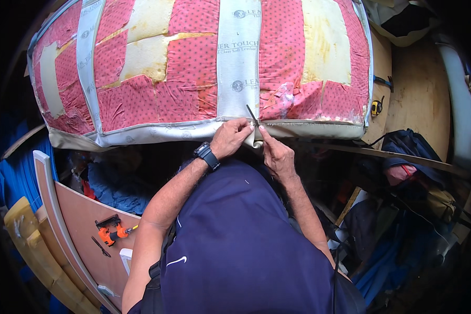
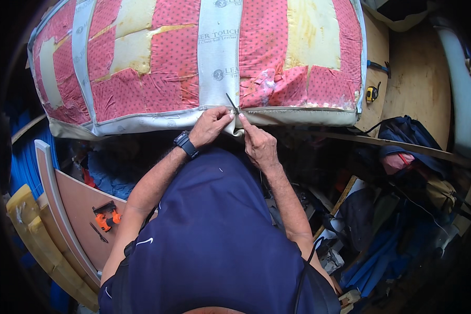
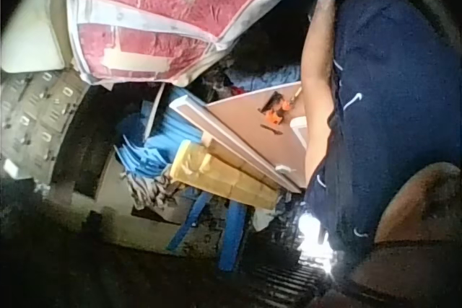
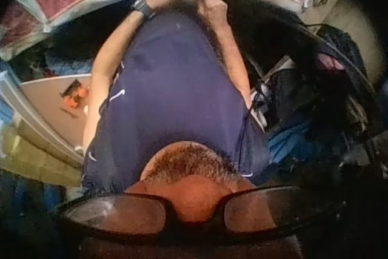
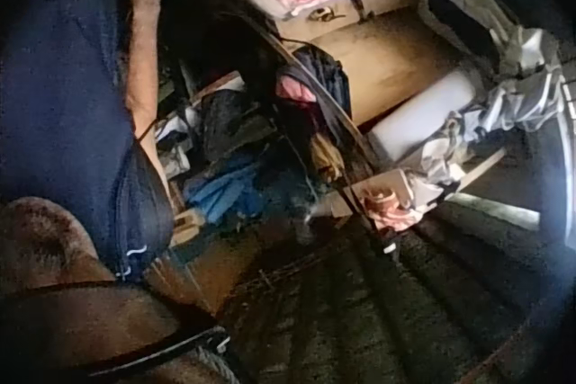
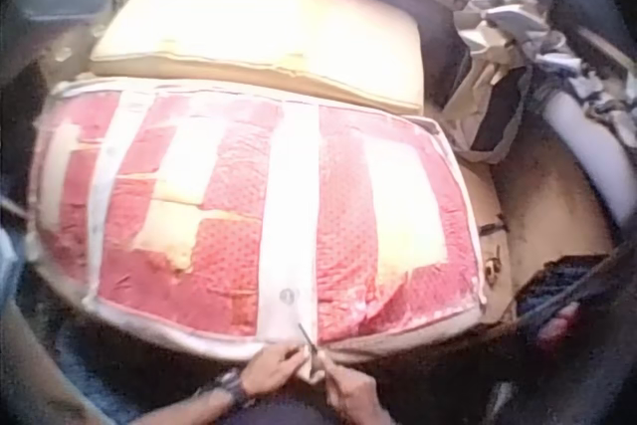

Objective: Repairing and cutting fabric on a piece of furniture as part of upholstery work.

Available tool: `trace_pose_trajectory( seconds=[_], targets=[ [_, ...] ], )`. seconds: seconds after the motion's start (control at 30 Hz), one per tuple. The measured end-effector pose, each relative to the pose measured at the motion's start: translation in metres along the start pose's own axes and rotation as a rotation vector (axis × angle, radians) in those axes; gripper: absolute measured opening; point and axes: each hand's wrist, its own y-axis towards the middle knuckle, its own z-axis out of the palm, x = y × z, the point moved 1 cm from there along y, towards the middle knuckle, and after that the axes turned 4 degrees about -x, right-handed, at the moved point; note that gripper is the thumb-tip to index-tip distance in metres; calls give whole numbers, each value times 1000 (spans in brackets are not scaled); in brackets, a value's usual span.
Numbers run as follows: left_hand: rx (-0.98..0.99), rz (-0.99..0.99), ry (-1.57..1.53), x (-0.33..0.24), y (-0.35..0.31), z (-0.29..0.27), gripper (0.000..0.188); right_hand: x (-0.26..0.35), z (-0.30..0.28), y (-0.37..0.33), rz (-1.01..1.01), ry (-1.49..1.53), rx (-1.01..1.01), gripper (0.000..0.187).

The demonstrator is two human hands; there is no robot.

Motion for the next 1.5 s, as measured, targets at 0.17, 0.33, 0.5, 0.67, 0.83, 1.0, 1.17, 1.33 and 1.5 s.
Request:
trace_pose_trajectory(
  seconds=[0.17,0.33,0.5,0.67,0.83,1.0,1.17,1.33,1.5],
  targets=[
    [-1,16,-9,0,2,-2,35,-9,3,-2,-20,-27,21,54],
    [31,38,-29,0,5,-7,35,-18,3,-9,-35,-3,-11,54],
    [50,-15,38,-4,5,-11,36,-7,4,-1,75,109,-131,40],
    [39,-60,65,-8,7,-10,39,-20,20,-3,65,18,-59,16],
    [173,-17,-57,1,19,-21,34,-17,18,1,114,-3,-85,14],
    [410,-124,-111,-11,30,-42,32,-12,19,0,284,63,-36,15],
    [381,-156,-141,-18,25,-41,33,0,19,-4,395,192,-12,14],
    [413,-154,-131,-5,31,-40,35,-4,30,-2,236,94,-131,10],
    [399,-140,-120,-6,32,-40,37,-4,32,0,187,19,-162,11]
  ],
)
